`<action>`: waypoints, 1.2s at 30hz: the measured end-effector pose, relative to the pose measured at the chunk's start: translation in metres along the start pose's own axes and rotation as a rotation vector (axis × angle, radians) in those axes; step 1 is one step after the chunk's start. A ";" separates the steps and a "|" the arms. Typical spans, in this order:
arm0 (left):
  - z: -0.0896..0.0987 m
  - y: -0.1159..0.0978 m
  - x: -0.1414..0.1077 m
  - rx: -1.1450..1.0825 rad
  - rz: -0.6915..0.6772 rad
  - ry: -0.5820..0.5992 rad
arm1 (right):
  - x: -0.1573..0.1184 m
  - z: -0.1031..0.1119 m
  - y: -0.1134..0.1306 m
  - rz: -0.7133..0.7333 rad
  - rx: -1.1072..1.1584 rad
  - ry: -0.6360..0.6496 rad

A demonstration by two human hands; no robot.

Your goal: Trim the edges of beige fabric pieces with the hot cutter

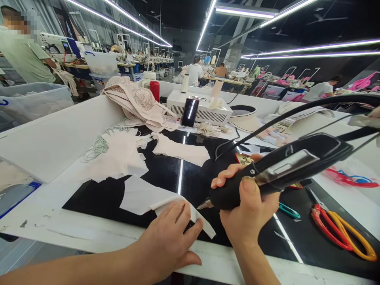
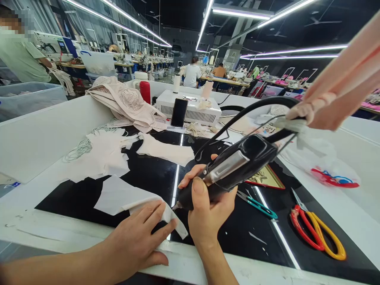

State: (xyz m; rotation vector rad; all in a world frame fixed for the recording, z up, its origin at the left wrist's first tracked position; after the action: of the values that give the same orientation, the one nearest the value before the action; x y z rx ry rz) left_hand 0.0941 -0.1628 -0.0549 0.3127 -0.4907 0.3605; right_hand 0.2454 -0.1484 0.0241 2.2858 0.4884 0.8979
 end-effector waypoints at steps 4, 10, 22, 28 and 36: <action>-0.002 0.001 -0.002 -0.034 -0.006 -0.009 | 0.001 -0.005 -0.004 -0.001 0.005 0.009; -0.008 0.003 -0.003 -0.080 -0.038 0.028 | -0.003 -0.007 -0.014 -0.035 -0.015 0.045; 0.008 0.028 -0.006 -0.174 0.002 0.101 | -0.012 -0.007 -0.007 -0.022 -0.013 0.018; 0.003 0.025 -0.012 -0.178 -0.006 0.128 | -0.010 -0.009 -0.006 -0.022 -0.025 0.023; 0.000 0.025 -0.011 -0.195 0.014 0.103 | -0.002 -0.019 -0.016 -0.034 -0.009 0.028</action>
State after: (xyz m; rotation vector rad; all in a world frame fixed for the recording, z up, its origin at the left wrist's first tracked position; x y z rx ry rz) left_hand 0.0751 -0.1437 -0.0548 0.1014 -0.4229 0.3378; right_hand 0.2292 -0.1297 0.0235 2.2526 0.5322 0.9145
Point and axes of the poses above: each hand's wrist, its own x-axis towards the middle knuckle, its own z-axis out of the back of the hand, y = z × x, the point moved 9 cm from there along x, towards the middle knuckle, and after that the axes turned 10 degrees about x, right-handed, at the moved point
